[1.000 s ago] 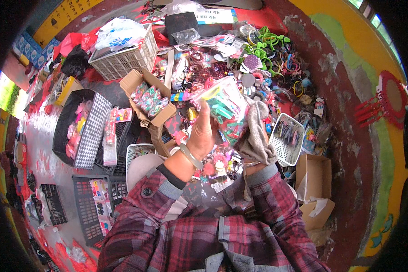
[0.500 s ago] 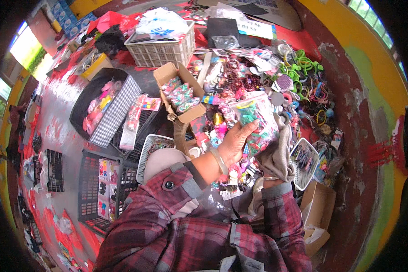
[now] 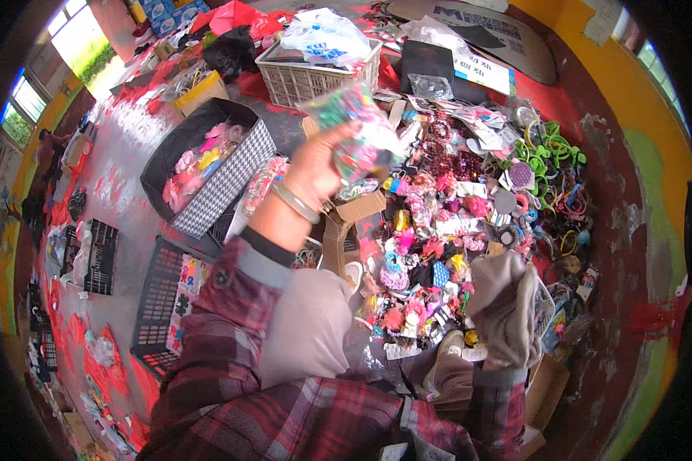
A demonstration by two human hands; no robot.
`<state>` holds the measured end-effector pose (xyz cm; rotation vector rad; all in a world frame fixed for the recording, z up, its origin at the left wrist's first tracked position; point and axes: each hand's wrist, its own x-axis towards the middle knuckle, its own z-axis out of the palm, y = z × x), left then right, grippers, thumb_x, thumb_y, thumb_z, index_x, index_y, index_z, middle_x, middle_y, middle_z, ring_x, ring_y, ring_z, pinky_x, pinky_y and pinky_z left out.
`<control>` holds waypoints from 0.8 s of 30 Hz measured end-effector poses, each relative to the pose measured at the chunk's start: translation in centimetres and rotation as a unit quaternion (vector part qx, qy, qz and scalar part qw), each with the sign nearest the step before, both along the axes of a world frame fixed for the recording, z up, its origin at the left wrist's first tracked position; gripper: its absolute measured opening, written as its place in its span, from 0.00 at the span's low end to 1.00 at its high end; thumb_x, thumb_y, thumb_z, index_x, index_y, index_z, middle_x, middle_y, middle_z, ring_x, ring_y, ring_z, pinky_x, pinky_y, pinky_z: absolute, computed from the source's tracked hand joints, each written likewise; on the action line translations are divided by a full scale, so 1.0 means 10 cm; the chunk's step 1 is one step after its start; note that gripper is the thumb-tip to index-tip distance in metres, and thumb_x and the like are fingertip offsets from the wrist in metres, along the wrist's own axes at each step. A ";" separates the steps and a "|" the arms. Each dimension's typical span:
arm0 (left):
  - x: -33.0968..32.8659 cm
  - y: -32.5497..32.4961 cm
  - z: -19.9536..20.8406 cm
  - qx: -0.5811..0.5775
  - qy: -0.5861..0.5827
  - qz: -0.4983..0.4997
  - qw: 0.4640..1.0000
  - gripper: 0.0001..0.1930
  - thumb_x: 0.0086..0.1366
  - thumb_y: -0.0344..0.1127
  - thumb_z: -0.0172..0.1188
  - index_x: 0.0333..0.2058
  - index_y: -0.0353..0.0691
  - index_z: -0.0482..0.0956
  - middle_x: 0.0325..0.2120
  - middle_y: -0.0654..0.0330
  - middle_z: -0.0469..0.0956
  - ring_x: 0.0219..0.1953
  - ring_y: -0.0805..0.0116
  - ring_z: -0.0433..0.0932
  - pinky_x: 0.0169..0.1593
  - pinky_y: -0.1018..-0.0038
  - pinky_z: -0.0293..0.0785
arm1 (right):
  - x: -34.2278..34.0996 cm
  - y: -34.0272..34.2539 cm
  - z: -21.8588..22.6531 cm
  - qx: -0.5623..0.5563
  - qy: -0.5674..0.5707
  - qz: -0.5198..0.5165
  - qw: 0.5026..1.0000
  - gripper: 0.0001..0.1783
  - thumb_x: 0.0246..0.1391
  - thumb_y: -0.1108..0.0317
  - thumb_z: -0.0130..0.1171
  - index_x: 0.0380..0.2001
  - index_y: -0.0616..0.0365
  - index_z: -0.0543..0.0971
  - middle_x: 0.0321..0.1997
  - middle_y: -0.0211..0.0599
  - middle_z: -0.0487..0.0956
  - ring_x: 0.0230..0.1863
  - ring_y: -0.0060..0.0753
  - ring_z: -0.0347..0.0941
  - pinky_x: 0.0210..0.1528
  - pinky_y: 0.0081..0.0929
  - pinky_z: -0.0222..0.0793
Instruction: The person picks up a plastic bag containing hair accessories, wipes it with a cloth, and places it into a cardboard box before selecting another plastic bag from a pile.
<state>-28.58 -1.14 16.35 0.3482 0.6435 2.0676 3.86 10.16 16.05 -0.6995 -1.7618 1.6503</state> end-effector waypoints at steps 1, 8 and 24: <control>-0.28 -0.08 -0.05 -0.046 0.044 0.018 0.998 0.18 0.55 0.28 0.61 0.45 0.34 0.72 0.38 0.54 0.77 0.39 0.62 0.78 0.43 0.63 0.76 | -0.04 -0.06 0.00 0.143 -0.064 0.017 0.988 0.16 0.60 0.55 0.42 0.34 0.57 0.69 0.34 0.34 0.70 0.35 0.30 0.67 0.40 0.27 0.63; -1.77 -0.04 -1.34 -0.552 0.470 0.189 0.662 0.21 0.41 0.31 0.67 0.38 0.33 0.75 0.33 0.52 0.79 0.35 0.63 0.79 0.41 0.71 0.73 | -0.21 -0.09 -0.23 0.179 -0.234 0.183 0.938 0.29 0.62 0.46 0.30 0.26 0.61 0.70 0.24 0.35 0.70 0.28 0.32 0.66 0.32 0.27 0.61; -2.74 0.94 -3.29 -0.650 0.663 -0.041 0.369 0.20 0.54 0.33 0.51 0.48 0.43 0.73 0.48 0.48 0.72 0.51 0.49 0.71 0.53 0.60 0.67 | -0.72 0.17 -0.50 -0.331 -0.144 0.104 0.927 0.23 0.60 0.51 0.39 0.40 0.63 0.70 0.38 0.43 0.75 0.41 0.38 0.71 0.47 0.31 0.65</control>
